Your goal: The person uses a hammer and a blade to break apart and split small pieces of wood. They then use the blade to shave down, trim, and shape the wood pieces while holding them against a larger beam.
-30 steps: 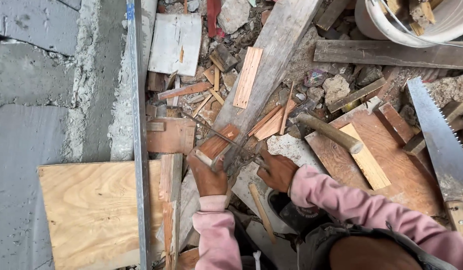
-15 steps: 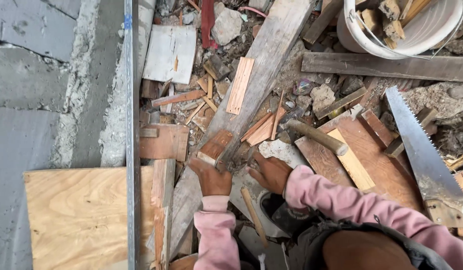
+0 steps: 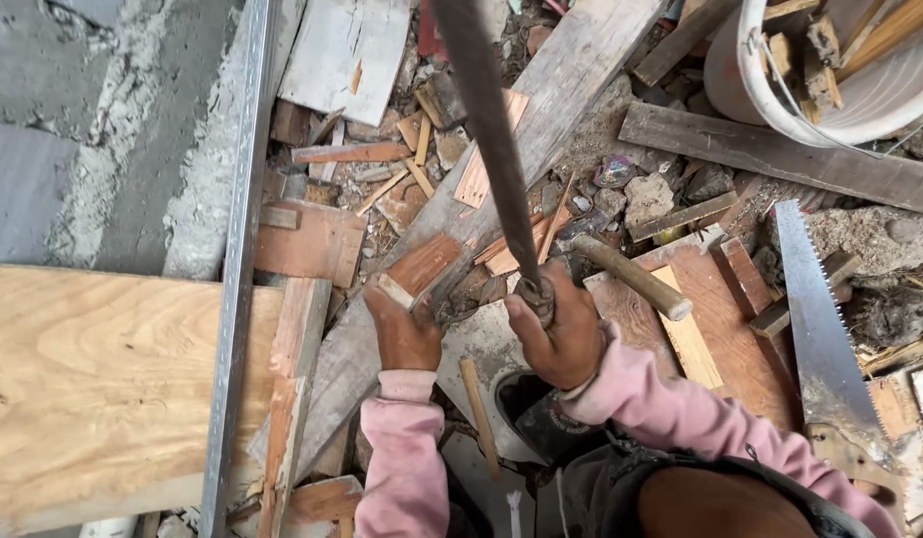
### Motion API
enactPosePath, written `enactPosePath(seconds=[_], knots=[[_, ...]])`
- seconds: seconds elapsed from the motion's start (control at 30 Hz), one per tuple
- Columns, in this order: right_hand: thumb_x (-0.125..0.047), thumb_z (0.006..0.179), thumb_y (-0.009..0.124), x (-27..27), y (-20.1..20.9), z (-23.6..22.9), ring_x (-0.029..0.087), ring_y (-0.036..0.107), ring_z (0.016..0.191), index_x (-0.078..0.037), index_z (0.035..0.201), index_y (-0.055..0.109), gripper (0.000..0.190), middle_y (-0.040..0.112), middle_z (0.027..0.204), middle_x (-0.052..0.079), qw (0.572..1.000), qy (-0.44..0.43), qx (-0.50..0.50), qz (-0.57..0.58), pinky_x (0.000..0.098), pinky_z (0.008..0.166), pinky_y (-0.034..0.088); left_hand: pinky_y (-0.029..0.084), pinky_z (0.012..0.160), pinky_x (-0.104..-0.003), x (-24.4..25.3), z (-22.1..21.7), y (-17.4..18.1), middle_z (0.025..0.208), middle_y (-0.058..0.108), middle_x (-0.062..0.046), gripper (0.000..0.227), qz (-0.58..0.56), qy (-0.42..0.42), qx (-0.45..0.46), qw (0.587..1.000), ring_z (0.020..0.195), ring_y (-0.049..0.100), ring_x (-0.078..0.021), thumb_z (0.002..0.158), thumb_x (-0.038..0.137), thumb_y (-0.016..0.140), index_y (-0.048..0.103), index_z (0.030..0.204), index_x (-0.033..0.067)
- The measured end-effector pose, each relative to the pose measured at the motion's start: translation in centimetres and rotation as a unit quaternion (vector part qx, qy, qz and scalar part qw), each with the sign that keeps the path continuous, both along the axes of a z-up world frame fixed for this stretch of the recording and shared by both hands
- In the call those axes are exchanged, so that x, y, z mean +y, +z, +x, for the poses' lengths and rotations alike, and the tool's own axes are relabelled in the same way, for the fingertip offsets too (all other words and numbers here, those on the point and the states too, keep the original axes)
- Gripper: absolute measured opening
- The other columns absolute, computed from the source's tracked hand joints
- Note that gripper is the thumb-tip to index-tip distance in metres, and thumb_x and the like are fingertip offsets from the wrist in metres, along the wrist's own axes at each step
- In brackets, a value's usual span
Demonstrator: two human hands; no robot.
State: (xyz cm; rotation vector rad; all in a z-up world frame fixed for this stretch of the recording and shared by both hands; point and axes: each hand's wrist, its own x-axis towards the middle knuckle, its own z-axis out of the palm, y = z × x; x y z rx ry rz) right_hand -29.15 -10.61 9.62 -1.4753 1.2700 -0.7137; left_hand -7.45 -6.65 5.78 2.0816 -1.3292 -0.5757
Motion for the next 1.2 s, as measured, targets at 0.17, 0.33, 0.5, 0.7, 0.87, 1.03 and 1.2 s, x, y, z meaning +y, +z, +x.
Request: enactPosePath(seconds=[0.17, 0.33, 0.5, 0.7, 0.87, 1.03, 1.2], knots=[[-0.028, 0.101, 0.065, -0.7, -7.7, 2.7, 0.037, 0.069, 0.077, 0.002, 0.120, 0.058, 0.036, 0.071, 0.080, 0.024, 0.965, 0.179, 0.185, 0.044, 0.0453, 0.071, 0.053, 0.035, 0.111, -0.053, 0.1, 0.6, -1.4, 0.129, 0.045, -0.039, 0.065, -0.030, -0.003, -0.013, 0.999, 0.123, 0.048, -0.0545, 0.082, 0.005, 0.063, 0.035, 0.135, -0.0212], [-0.029, 0.100, 0.063, -1.4, -2.9, 0.7, 0.022, 0.058, 0.055, 0.000, 0.114, 0.064, 0.031, 0.063, 0.070, 0.015, 0.989, 0.124, -0.011, 0.078, 0.0369, 0.049, 0.045, 0.039, 0.109, -0.051, 0.8, 1.0, -1.0, 0.129, 0.046, -0.037, 0.062, -0.015, -0.025, -0.046, 0.999, 0.122, 0.048, -0.0550, 0.091, 0.009, 0.074, 0.039, 0.136, -0.0154], [-0.032, 0.107, 0.058, -0.3, -0.6, -0.4, 0.015, 0.053, 0.051, -0.002, 0.106, 0.057, 0.030, 0.058, 0.064, 0.007, 0.985, 0.013, -0.171, -0.025, 0.0320, 0.049, 0.042, 0.043, 0.105, -0.051, 0.7, 0.8, -1.0, 0.128, 0.045, -0.035, 0.074, -0.008, 0.025, 0.000, 1.000, 0.120, 0.050, -0.0550, 0.081, 0.003, 0.068, 0.031, 0.142, -0.0173], [-0.032, 0.100, 0.065, -1.3, -8.0, 0.9, 0.033, 0.068, 0.073, 0.001, 0.101, 0.064, 0.033, 0.069, 0.079, 0.020, 0.971, 0.180, 0.159, 0.011, 0.0453, 0.070, 0.053, 0.048, 0.088, -0.057, -0.8, 0.3, -0.1, 0.126, 0.042, -0.037, 0.070, -0.004, 0.026, 0.023, 0.999, 0.108, 0.053, -0.0590, 0.089, 0.009, 0.071, 0.027, 0.139, -0.0138], [-0.025, 0.108, 0.060, -1.2, -3.0, -2.4, 0.020, 0.063, 0.056, 0.000, 0.094, 0.065, 0.029, 0.067, 0.070, 0.010, 0.943, 0.114, -0.297, 0.095, 0.0368, 0.056, 0.051, 0.048, 0.084, -0.061, -0.8, -0.4, 1.1, 0.128, 0.042, -0.038, 0.062, 0.051, 0.048, 0.020, 0.997, 0.109, 0.052, -0.0614, 0.089, 0.010, 0.071, 0.030, 0.130, -0.0116], [-0.009, 0.098, 0.057, 1.8, -6.1, -0.1, 0.016, 0.061, 0.058, -0.003, 0.096, 0.066, 0.012, 0.063, 0.069, 0.009, 0.917, 0.050, -0.378, 0.116, 0.0330, 0.050, 0.050, 0.053, 0.080, -0.058, -1.3, -1.5, 1.8, 0.134, 0.038, -0.038, 0.064, 0.126, 0.088, 0.062, 0.986, 0.096, 0.060, -0.0595, 0.083, -0.002, 0.064, 0.026, 0.134, -0.0097], [-0.016, 0.093, 0.070, 0.7, -10.3, -0.9, 0.013, 0.061, 0.064, -0.004, 0.095, 0.069, 0.012, 0.066, 0.070, 0.006, 0.985, 0.155, 0.012, 0.072, 0.0317, 0.058, 0.050, 0.048, 0.082, -0.060, -0.9, -0.8, 1.7, 0.121, 0.046, -0.039, 0.063, -0.004, 0.052, 0.022, 0.998, 0.101, 0.057, -0.0624, 0.081, -0.007, 0.064, 0.029, 0.134, -0.0099]])
